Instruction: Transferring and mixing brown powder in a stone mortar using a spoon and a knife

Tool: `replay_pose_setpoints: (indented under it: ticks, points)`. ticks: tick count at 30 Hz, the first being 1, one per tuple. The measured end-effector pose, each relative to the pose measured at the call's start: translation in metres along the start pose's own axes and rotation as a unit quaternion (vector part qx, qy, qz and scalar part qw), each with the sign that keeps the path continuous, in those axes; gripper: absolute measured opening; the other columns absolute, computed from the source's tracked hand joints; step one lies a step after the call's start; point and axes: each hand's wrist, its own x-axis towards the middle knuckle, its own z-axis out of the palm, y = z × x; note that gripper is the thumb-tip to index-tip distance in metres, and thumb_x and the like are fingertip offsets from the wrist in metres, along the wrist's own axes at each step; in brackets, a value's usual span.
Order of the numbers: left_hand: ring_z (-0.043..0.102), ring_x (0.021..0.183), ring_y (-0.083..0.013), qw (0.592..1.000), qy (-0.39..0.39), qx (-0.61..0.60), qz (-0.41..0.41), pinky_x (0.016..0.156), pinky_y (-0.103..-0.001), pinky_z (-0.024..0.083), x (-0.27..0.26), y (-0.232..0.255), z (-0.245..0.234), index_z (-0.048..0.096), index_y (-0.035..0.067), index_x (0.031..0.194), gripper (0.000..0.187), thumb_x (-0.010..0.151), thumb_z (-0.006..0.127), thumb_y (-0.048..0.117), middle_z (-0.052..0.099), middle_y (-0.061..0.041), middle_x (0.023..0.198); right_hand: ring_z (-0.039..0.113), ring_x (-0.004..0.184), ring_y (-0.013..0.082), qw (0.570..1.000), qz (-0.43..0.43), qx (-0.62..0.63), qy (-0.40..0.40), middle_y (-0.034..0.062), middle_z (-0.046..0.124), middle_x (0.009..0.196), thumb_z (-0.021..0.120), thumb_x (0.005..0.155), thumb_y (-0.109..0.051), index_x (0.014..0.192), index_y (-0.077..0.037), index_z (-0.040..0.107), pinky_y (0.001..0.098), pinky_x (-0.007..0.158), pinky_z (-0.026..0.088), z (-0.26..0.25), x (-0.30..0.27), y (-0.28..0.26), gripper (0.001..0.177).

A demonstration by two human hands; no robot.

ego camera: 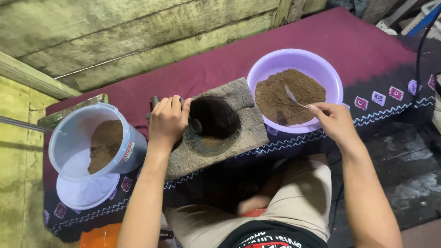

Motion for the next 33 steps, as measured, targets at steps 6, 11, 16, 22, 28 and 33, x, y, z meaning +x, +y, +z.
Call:
replay_pose_setpoints:
  ticks: [6,11,16,22,28,33]
  points:
    - [0.053,0.057,-0.0193,0.992,-0.070,-0.085,-0.059,0.058,-0.032,0.049,0.020,0.013,-0.033,0.059,0.006,0.081,0.025,0.103,0.068,0.015,0.060,-0.008,0.066,0.055,0.067,0.0139,0.998,-0.031,0.044,0.022,0.0091,0.071,0.081,0.071,0.101,-0.010,0.114,0.004,0.076,0.0257,0.059,0.042,-0.017,-0.025,-0.083,0.020]
    - [0.055,0.060,-0.0201,0.994,-0.044,-0.067,-0.069,0.060,-0.033,0.049,0.019,0.017,-0.031,0.061,0.005,0.085,0.022,0.101,0.068,0.018,0.062,-0.008,0.069,0.053,0.054,0.0138,0.984,-0.176,-0.001,-0.014,0.0100,0.072,0.080,0.071,0.091,0.004,0.115,0.002,0.076,0.0263,0.047,0.037,0.000,-0.062,-0.158,0.025]
    - [0.058,0.064,-0.0240,0.999,0.037,0.012,-0.012,0.060,-0.033,0.049,0.002,0.009,0.003,0.053,0.012,0.078,0.035,0.103,0.060,0.037,0.049,-0.005,0.066,0.073,0.075,0.0280,0.915,-0.378,-0.138,0.017,0.0055,0.075,0.080,0.074,0.092,-0.011,0.107,-0.016,0.076,0.0370,0.067,0.057,0.055,-0.075,-0.174,0.016]
    - [0.059,0.065,-0.0247,0.999,0.047,-0.005,-0.025,0.060,-0.035,0.050,0.002,0.014,0.005,0.056,0.011,0.081,0.031,0.101,0.059,0.035,0.052,-0.005,0.069,0.060,0.068,0.0201,0.823,-0.474,-0.310,0.047,-0.0016,0.055,0.078,0.061,0.092,-0.018,0.110,-0.021,0.071,0.0315,0.061,0.051,0.093,-0.049,-0.181,0.021]
    - [0.058,0.066,-0.0242,0.996,0.061,-0.027,-0.052,0.059,-0.036,0.049,-0.002,0.017,0.015,0.055,0.013,0.079,0.029,0.099,0.058,0.035,0.050,-0.004,0.068,0.062,0.064,0.0266,0.825,-0.474,-0.308,-0.027,0.0020,0.055,0.075,0.054,0.099,-0.018,0.110,-0.024,0.072,0.0360,0.056,0.050,0.092,-0.043,-0.192,0.022]
    - [0.059,0.066,-0.0238,0.994,0.077,-0.029,-0.067,0.060,-0.035,0.049,0.003,0.022,0.009,0.054,0.014,0.078,0.027,0.096,0.060,0.033,0.052,-0.004,0.067,0.064,0.058,0.0340,0.816,-0.482,-0.302,-0.098,0.0030,0.057,0.071,0.060,0.095,-0.014,0.098,-0.021,0.077,0.0410,0.051,0.051,0.072,-0.047,-0.207,0.018]
